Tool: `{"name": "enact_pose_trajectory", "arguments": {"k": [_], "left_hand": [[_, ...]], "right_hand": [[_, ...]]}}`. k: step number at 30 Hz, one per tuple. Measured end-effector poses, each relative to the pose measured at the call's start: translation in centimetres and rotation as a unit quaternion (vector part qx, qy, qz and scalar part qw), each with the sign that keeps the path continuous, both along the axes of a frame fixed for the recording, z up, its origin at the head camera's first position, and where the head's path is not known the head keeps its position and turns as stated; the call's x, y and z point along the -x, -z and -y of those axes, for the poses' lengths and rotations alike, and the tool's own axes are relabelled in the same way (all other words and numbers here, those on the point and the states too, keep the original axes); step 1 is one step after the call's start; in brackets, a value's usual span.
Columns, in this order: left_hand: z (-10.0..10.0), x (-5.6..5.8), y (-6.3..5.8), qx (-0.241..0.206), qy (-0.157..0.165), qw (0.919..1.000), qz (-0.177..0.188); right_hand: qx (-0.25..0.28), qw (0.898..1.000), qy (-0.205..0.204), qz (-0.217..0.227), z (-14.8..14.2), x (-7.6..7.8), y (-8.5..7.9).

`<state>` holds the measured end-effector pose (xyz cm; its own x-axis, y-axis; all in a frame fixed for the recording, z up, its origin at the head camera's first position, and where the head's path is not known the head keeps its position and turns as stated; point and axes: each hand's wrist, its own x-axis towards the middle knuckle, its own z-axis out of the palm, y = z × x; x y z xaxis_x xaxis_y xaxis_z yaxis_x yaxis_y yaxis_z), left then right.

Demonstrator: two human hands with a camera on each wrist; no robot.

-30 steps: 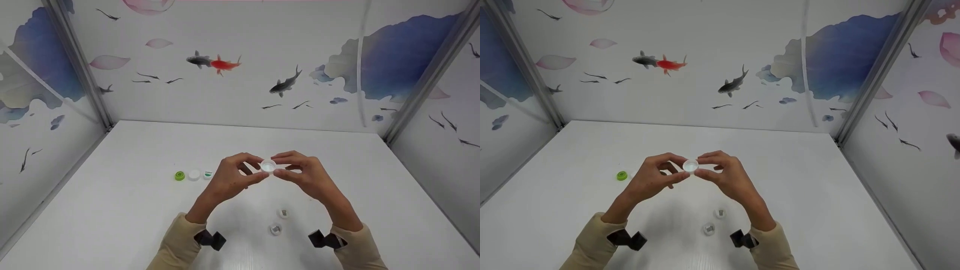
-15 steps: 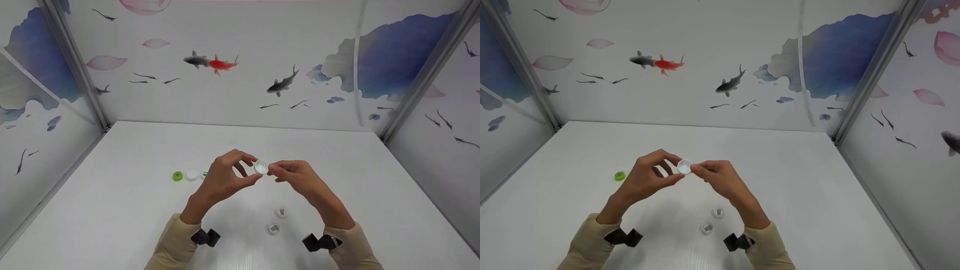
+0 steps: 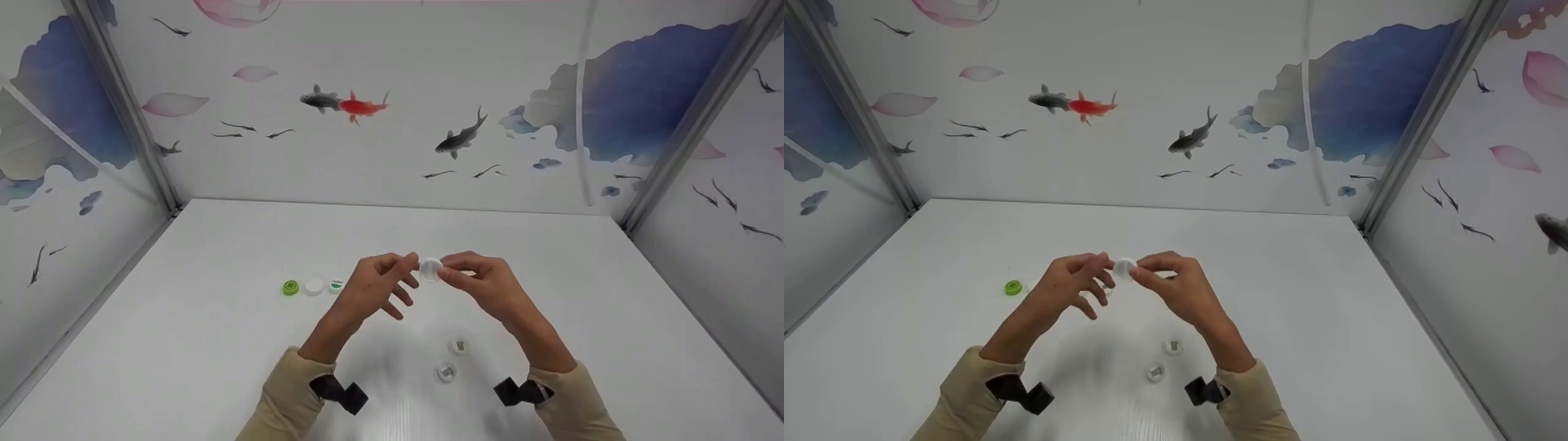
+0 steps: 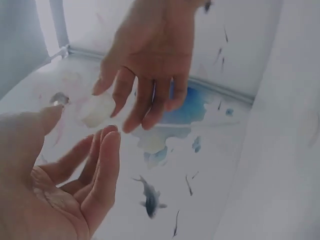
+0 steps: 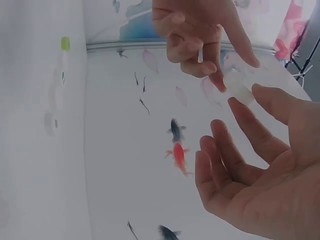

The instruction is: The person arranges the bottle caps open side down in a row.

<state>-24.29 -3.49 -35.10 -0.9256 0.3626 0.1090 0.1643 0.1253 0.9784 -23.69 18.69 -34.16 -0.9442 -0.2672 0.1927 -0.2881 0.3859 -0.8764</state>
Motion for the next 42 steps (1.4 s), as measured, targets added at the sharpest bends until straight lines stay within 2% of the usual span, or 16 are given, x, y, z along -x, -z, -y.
{"name": "enact_pose_trajectory", "arguments": {"k": [3, 8, 11, 15, 19, 23, 27, 30, 33, 38, 42], "left_hand": [[0.1, 0.2, 0.0, -0.013, 0.037, 0.9958, 0.083], [0.3, 0.4, 0.1, -0.062, 0.098, 0.9761, 0.184], [0.4, 0.5, 0.2, -0.084, 0.113, 0.9671, 0.212], [0.6, 0.6, 0.2, -0.093, 0.119, 0.9636, 0.220], [0.6, 0.7, 0.3, -0.092, 0.114, 0.9663, 0.212], [0.6, 0.6, 0.3, -0.082, 0.095, 0.9747, 0.185], [0.4, 0.5, 0.3, -0.060, 0.062, 0.9885, 0.124], [0.1, 0.4, 0.4, -0.038, 0.039, 0.9959, 0.071], [-0.1, 0.4, 0.6, -0.033, 0.033, 0.9979, 0.043], [-0.1, 0.5, 0.9, -0.037, 0.042, 0.9981, 0.027], [0.4, 0.5, 1.2, -0.022, 0.044, 0.9988, 0.009]], "right_hand": [[-0.005, 0.999, -0.014, -0.042, 0.0, 0.0, 0.0], [-0.025, 0.996, -0.023, -0.086, 0.0, -0.1, -0.1], [-0.034, 0.995, -0.025, -0.093, 0.0, 0.0, 0.0], [-0.037, 0.994, -0.026, -0.097, 0.1, 0.0, 0.1], [-0.035, 0.995, -0.016, -0.087, 0.2, 0.0, 0.1], [-0.016, 0.999, 0.002, -0.045, 0.1, 0.0, 0.0], [0.004, 1.000, 0.014, 0.003, -0.1, -0.1, -0.1], [0.000, 1.000, 0.017, 0.020, -0.2, -0.2, -0.3], [-0.001, 1.000, 0.014, 0.023, -0.1, -0.3, -0.3], [0.001, 1.000, 0.014, 0.023, -0.1, -0.5, -0.3], [-0.003, 1.000, 0.013, 0.024, 0.0, -0.4, -0.1]]}}
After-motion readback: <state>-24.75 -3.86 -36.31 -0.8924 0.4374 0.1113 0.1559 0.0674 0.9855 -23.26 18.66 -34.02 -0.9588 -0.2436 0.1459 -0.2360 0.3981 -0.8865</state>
